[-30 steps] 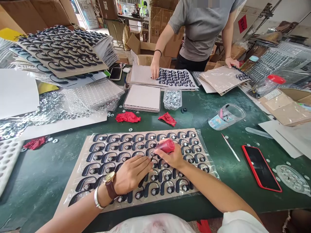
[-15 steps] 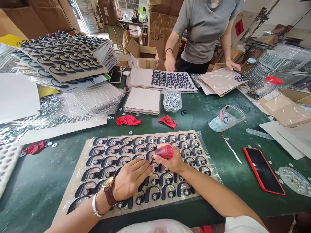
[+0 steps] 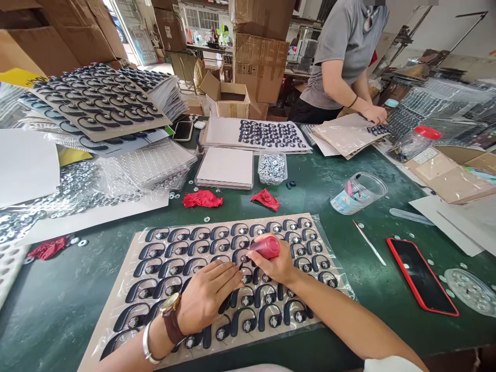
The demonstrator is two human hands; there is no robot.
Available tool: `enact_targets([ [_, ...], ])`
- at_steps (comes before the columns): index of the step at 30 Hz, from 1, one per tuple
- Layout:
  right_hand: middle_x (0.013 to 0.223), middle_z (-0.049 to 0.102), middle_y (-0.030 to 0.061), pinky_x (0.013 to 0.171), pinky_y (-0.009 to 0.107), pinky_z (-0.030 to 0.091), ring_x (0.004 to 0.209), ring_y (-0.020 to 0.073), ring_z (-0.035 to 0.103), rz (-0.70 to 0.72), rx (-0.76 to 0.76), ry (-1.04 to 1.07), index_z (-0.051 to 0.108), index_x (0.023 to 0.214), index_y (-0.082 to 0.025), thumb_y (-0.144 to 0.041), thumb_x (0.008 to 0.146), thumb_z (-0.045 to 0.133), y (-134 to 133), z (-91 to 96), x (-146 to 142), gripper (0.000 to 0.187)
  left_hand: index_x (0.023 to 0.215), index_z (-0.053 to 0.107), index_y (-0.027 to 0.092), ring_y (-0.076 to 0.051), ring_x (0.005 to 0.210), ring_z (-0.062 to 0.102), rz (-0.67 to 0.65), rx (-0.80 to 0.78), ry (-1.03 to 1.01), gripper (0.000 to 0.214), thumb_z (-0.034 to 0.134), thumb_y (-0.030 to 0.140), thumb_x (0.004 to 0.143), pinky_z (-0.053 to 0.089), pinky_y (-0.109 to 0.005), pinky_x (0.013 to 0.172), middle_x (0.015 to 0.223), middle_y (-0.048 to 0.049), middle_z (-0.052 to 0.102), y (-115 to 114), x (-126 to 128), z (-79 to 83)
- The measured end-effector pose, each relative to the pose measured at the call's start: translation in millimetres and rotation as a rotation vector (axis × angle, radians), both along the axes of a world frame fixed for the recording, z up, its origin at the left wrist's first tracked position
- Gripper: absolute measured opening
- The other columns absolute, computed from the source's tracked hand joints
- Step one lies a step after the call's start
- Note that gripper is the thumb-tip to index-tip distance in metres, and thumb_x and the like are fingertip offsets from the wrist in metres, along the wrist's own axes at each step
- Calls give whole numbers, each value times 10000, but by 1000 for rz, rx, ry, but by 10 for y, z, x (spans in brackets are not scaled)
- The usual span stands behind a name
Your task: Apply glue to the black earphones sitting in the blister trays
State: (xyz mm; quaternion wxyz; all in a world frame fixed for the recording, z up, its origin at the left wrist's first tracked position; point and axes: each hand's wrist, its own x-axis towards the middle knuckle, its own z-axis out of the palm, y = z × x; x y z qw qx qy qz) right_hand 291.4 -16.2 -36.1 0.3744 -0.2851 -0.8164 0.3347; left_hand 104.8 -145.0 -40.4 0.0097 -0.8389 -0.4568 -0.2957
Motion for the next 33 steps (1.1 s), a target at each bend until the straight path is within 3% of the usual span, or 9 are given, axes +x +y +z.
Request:
enact_targets([
  [21, 761, 699, 46, 667, 278, 555, 645, 166, 671, -18, 21, -42, 644, 850, -188, -381, 831, 664, 10, 19, -4, 194, 1120, 611, 115, -221, 961, 677, 7, 4, -83, 262, 463, 91, 904, 554, -360, 829, 1024, -91, 721, 36, 1, 111],
  [28, 679, 681, 26, 678, 273, 555, 622, 159, 664, -10, 1, -89, 649, 769, -201, -402, 845, 633, 6, 1, 19, 215, 1092, 622, 164, -200, 913, 682, 59, -58, -190, 202, 521, 135, 920, 546, -347, 809, 1005, -53, 729, 68, -14, 105],
  [33, 699, 688, 29, 666, 276, 548, 618, 159, 660, 8, -26, -68, 645, 834, -196, -382, 830, 652, 1, -3, 30, 187, 1093, 624, 180, -189, 901, 682, 60, -97, -236, 204, 535, 131, 916, 539, -328, 791, 996, -45, 730, 81, -52, 85],
])
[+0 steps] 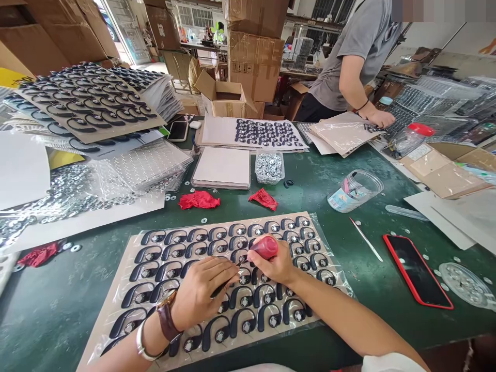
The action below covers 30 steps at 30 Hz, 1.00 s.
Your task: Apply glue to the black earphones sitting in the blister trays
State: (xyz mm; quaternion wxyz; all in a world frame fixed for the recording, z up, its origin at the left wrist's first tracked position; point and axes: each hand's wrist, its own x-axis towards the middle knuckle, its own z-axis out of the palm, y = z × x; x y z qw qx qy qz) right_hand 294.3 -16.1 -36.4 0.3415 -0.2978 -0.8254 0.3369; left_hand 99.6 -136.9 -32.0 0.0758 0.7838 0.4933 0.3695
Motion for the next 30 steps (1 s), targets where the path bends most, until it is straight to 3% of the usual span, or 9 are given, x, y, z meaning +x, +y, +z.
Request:
enact_targets([
  [17, 842, 711, 43, 728, 290, 561, 740, 178, 690, 93, -39, 44, 645, 911, -200, -378, 810, 713, 3, -45, -6, 216, 910, 698, 184, -134, 781, 691, 86, -215, -246, 117, 584, 208, 918, 537, -226, 733, 867, -25, 744, 210, -102, 26],
  [23, 847, 717, 46, 731, 299, 570, 761, 186, 696, 138, -29, 66, 650, 934, -204, -399, 775, 749, -20, -23, -16, 271, 890, 717, 174, -147, 761, 700, 137, -178, -232, 167, 568, 238, 929, 554, -232, 707, 862, -43, 746, 191, -84, 33],
  [26, 767, 717, 42, 684, 314, 584, 686, 180, 691, 132, -213, 125, 643, 918, -200, -442, 809, 708, 43, 118, -1, 274, 885, 711, 173, -145, 750, 704, 150, -105, -202, 165, 559, 219, 929, 560, -231, 701, 840, -43, 744, 153, -58, 46],
  [30, 696, 717, 45, 561, 284, 583, 620, 175, 695, 128, -583, 158, 636, 876, -172, -512, 851, 640, 282, 482, 189, 342, 883, 700, 176, -154, 750, 704, 143, -26, -151, 165, 543, 204, 927, 563, -253, 709, 821, -47, 738, 95, 0, 30],
])
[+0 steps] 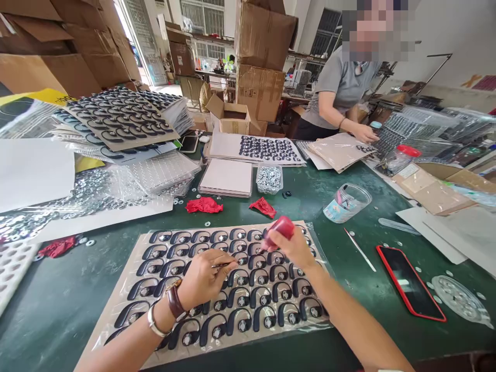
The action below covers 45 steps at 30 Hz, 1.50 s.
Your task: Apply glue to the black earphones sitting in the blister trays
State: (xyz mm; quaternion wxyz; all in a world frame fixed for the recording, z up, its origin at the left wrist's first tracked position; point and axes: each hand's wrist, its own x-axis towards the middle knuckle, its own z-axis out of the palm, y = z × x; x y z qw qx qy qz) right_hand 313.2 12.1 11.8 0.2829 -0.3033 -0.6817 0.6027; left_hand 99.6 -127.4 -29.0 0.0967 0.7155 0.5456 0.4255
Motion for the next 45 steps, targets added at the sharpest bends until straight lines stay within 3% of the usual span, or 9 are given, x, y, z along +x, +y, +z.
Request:
enact_targets([
  [5, 613, 695, 38, 459, 227, 522, 506, 156, 666, -8, -148, -91, 640, 847, -147, -606, 781, 665, 299, 264, 371, 465, 919, 689, 177, -176, 783, 697, -13, 44, 77, 159, 531, 194, 926, 562, -290, 739, 837, -59, 733, -28, 90, -19],
  [8, 616, 701, 49, 439, 211, 506, 482, 143, 652, -86, -165, -116, 640, 798, -140, -635, 782, 642, 242, 193, 414, 496, 910, 677, 175, -174, 770, 694, -2, 69, 110, 143, 535, 182, 924, 557, -290, 714, 841, -53, 733, -49, 139, -2],
  [11, 624, 709, 47, 443, 214, 520, 461, 129, 635, -193, -155, -44, 634, 746, -148, -617, 784, 655, -31, 51, 261, 471, 955, 665, 174, -177, 813, 699, -4, 104, 133, 131, 537, 166, 924, 557, -299, 736, 886, -54, 739, -160, 186, 22],
  [16, 630, 687, 26, 530, 267, 560, 588, 174, 685, -185, -7, 33, 625, 790, -177, -493, 829, 671, -532, -218, -54, 322, 1126, 624, 142, -207, 966, 691, -127, 200, 299, 254, 482, 137, 916, 562, -342, 848, 1011, -93, 732, -481, 262, 26],
  [19, 676, 703, 29, 653, 313, 583, 648, 185, 696, -165, 136, 21, 629, 855, -192, -434, 843, 670, -656, -394, -85, 246, 1154, 607, 100, -237, 984, 687, -151, 221, 408, 291, 448, 123, 911, 561, -371, 857, 1044, -123, 721, -578, 289, -16],
  [22, 689, 710, 27, 671, 320, 580, 637, 185, 686, -145, 226, -30, 635, 914, -202, -417, 824, 689, -688, -509, -55, 240, 1147, 608, 106, -231, 986, 684, -144, 200, 426, 288, 439, 122, 914, 556, -360, 863, 1039, -120, 720, -586, 302, -52],
  [31, 738, 691, 14, 644, 278, 550, 613, 154, 650, -154, 451, -105, 655, 869, -201, -429, 773, 723, -701, -457, -84, 257, 1082, 624, 86, -238, 940, 694, -116, 230, 474, 257, 413, 138, 946, 577, -370, 799, 992, -131, 727, -573, 373, 4],
  [40, 810, 705, 32, 704, 299, 566, 697, 178, 678, -101, 504, -99, 646, 909, -218, -412, 801, 706, -707, -474, -76, 230, 1103, 620, 102, -236, 949, 688, -99, 218, 449, 265, 436, 120, 912, 584, -374, 811, 989, -127, 725, -579, 376, -7],
  [45, 815, 709, 37, 704, 308, 557, 681, 180, 677, -165, 570, -139, 644, 897, -218, -395, 815, 693, -696, -485, -58, 201, 1093, 616, 99, -248, 926, 692, -106, 194, 436, 251, 442, 116, 913, 576, -380, 788, 993, -114, 728, -566, 373, 11],
])
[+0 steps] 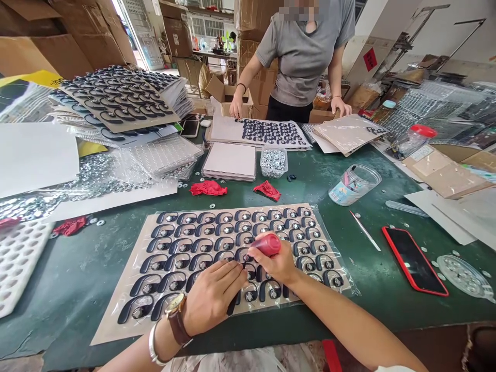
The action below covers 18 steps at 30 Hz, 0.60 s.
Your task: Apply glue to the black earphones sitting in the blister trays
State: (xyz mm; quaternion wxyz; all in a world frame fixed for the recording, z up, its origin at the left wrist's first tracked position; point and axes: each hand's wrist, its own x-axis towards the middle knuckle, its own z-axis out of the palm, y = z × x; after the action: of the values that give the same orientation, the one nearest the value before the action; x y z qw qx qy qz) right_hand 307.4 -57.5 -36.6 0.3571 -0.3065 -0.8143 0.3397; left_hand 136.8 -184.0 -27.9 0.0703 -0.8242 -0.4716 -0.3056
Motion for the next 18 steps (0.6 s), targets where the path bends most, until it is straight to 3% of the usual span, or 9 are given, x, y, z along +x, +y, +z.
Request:
enact_targets([
  [5, 760, 701, 27, 642, 298, 546, 600, 163, 658, -29, 0, -1, 645, 868, -204, -385, 816, 692, 3, 6, 16, 194, 1113, 606, 110, -252, 946, 688, 0, -47, -36, 253, 469, 112, 900, 559, -381, 816, 1018, -111, 722, 2, -18, -33],
  [18, 789, 711, 44, 656, 278, 550, 649, 164, 683, -44, 60, 18, 636, 802, -198, -367, 811, 684, 1, 59, -5, 176, 1122, 613, 120, -239, 966, 675, -2, -77, -87, 277, 474, 105, 883, 549, -379, 830, 1042, -97, 717, 2, -44, -51],
])
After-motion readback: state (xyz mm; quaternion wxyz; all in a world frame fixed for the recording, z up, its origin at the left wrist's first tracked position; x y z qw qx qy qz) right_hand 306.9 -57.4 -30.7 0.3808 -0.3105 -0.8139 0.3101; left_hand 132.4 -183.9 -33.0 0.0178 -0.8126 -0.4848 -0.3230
